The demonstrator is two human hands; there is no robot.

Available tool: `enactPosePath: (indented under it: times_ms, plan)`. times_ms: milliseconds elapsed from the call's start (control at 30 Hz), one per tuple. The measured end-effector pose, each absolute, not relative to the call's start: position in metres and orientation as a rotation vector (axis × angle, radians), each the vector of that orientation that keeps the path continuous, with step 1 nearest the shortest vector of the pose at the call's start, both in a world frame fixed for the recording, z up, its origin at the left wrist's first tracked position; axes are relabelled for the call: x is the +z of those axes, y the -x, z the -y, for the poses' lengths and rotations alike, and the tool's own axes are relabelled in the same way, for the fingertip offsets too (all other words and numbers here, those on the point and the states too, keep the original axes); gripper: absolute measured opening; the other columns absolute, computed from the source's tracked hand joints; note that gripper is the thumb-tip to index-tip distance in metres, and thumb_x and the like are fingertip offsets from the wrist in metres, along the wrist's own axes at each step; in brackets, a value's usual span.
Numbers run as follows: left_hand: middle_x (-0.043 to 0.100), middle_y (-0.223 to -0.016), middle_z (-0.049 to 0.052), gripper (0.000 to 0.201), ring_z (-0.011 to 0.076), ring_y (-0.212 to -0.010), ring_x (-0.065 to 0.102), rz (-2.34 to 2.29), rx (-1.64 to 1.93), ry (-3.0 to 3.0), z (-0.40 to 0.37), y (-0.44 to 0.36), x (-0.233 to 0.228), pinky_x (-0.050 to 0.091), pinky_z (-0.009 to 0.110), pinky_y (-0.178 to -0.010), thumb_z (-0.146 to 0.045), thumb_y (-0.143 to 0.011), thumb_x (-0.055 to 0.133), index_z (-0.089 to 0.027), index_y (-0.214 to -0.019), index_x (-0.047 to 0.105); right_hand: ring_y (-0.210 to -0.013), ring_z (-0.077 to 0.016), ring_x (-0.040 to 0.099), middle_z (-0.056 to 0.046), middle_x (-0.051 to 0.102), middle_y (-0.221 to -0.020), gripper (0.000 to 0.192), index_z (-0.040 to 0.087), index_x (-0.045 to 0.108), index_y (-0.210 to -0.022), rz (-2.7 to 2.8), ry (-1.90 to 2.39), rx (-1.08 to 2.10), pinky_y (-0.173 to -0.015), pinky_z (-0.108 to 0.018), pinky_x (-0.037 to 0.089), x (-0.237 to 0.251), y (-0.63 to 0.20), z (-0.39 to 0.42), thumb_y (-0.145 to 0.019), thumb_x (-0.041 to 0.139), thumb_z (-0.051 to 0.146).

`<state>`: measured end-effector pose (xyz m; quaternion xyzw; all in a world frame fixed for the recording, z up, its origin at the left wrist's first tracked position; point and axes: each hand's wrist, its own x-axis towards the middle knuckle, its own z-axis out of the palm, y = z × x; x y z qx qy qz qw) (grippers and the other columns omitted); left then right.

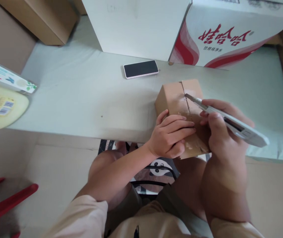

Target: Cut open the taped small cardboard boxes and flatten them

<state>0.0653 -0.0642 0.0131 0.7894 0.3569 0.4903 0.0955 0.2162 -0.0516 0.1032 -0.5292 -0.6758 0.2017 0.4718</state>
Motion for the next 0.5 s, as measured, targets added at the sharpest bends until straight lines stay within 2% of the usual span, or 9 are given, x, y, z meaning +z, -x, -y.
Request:
enactPosePath:
  times_ms: [133,267,500]
  plan:
    - [0.078,-0.114,0.000,0.042,0.0213,-0.119,0.063,-1.075,1.486,-2.340,0.064,-0.066,0.013,0.014,0.040,-0.131,-0.035,-0.095,0.038,-0.029,-0.115,0.075,-0.058,-0.0169,0.064,-0.003,0.074,-0.077,0.027,0.024,0.080,-0.105,1.553,1.338,0.446,-0.056,-0.033,0.050,0.101,-0.213,0.053,-0.092,0.062,0.040]
    - [0.078,-0.113,0.001,0.043,0.0215,-0.119,0.063,-1.048,1.561,-2.334,0.063,-0.068,0.014,0.015,0.041,-0.130,-0.032,-0.093,0.038,-0.027,-0.115,0.075,-0.055,-0.0157,0.064,-0.004,0.077,-0.080,0.028,0.023,0.080,-0.107,1.451,1.287,0.469,-0.055,-0.033,0.051,0.095,-0.211,0.053,-0.089,0.065,0.039]
    - [0.079,-0.108,0.000,0.043,0.0202,-0.113,0.066,-1.062,1.641,-2.341,0.062,-0.070,0.014,0.017,0.039,-0.129,-0.032,-0.092,0.036,-0.026,-0.109,0.075,-0.058,-0.0169,0.069,-0.002,0.076,-0.081,0.025,0.026,0.079,-0.107,1.365,1.145,0.316,-0.049,-0.031,0.049,0.089,-0.210,0.049,-0.088,0.063,0.030]
